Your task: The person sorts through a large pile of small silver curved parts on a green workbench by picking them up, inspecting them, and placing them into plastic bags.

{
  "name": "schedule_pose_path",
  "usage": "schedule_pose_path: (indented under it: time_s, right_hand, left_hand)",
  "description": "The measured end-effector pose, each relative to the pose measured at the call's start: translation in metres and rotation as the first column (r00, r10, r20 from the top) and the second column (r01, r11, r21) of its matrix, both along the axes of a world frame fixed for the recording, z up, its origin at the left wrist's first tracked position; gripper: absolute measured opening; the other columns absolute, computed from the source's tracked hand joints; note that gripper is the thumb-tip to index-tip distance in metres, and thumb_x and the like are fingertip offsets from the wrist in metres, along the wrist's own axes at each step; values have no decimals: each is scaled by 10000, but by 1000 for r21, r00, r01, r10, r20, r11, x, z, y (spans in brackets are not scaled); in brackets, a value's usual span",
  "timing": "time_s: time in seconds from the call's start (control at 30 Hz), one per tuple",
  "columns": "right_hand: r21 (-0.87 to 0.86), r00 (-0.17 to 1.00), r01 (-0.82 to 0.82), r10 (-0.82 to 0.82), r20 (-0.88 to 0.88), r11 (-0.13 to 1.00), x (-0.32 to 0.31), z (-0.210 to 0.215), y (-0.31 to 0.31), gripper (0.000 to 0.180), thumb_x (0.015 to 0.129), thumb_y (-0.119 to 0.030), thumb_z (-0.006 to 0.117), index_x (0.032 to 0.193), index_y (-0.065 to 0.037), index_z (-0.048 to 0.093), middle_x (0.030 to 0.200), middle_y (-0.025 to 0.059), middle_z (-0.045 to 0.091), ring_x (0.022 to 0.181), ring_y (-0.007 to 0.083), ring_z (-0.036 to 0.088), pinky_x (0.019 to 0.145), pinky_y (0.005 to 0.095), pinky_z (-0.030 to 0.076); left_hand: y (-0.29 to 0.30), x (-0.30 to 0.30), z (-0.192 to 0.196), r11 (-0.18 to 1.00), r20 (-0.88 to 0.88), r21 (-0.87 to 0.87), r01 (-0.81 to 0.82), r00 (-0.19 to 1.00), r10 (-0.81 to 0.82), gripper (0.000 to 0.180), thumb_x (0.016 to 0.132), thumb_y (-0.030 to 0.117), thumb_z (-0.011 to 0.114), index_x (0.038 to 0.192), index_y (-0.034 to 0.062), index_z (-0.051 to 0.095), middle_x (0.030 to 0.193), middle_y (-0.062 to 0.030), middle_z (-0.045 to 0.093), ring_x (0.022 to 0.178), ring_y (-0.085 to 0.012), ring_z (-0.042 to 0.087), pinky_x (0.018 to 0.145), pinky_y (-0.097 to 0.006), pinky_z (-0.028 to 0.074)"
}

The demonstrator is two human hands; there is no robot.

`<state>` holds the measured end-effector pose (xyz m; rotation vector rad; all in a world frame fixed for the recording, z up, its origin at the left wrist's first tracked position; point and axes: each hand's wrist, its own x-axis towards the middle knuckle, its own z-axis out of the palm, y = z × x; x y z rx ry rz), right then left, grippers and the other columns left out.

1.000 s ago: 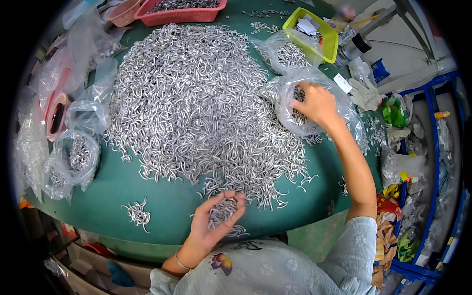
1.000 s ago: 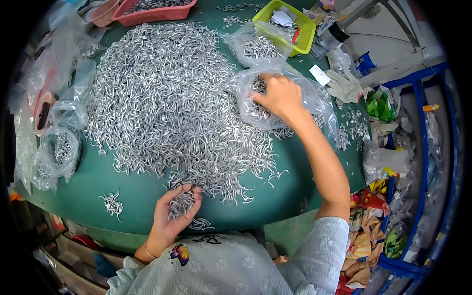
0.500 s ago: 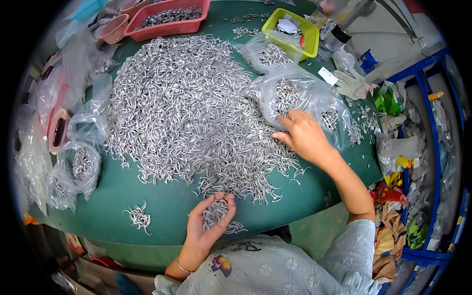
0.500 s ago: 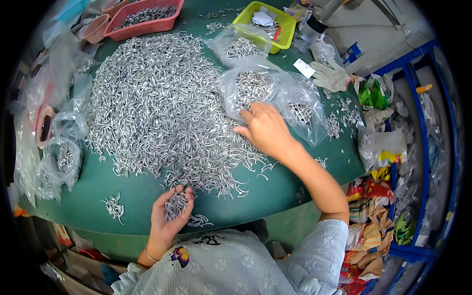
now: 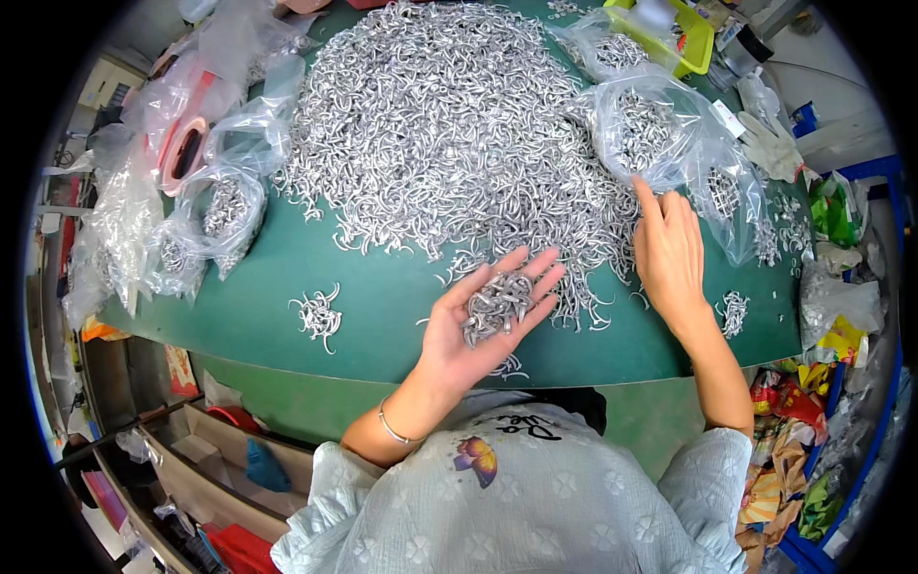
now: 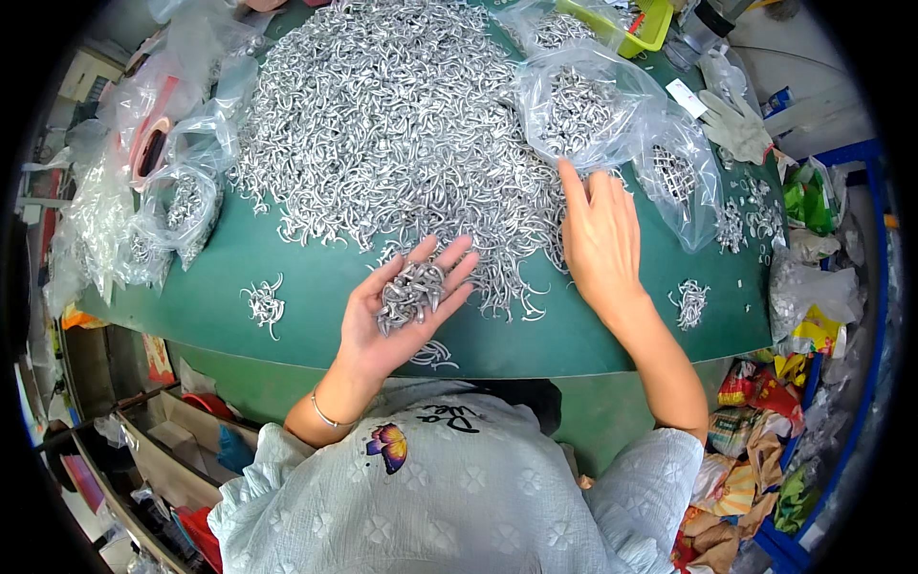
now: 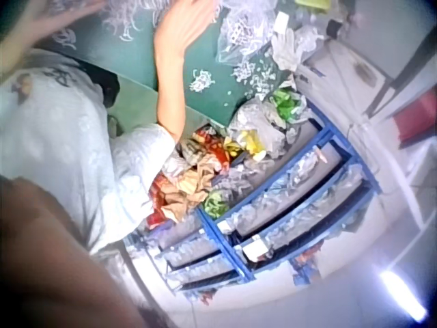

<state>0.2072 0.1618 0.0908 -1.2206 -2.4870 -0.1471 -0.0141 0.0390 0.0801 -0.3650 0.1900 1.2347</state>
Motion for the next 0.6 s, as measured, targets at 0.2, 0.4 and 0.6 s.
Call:
schedule_pose_path:
  time_s: [0.2,0.4,0.6]
  right_hand:
    - [-327,971,-68,-13,-240,943,21,3,-35,371,815,23,600,1183,-20,570,894,148,476,846,331,518,743,427,439]
    - [-365,911,-113,-50,-410,924,33,-1,-56,224,819,7,637,1042,-10,634,815,122,501,797,311,538,701,406,449]
    - [-333,822,-144,-75,-565,932,33,8,-63,178,808,46,645,980,2,657,766,115,519,721,285,529,655,375,439]
  left_hand:
    - [12,13,8,998,-51,37,48,998,-46,453,986,221,432,1376,-8,404,1510,-230,309,1412,-362,289,1160,-479,256]
    - [21,26,10,995,-45,43,89,995,-87,388,993,229,401,1340,64,453,1527,-211,284,1419,-369,270,1152,-523,258]
    - [27,40,13,981,-108,124,150,985,-137,486,984,229,427,1410,1,369,1512,-231,306,1412,-366,288,1159,-492,250]
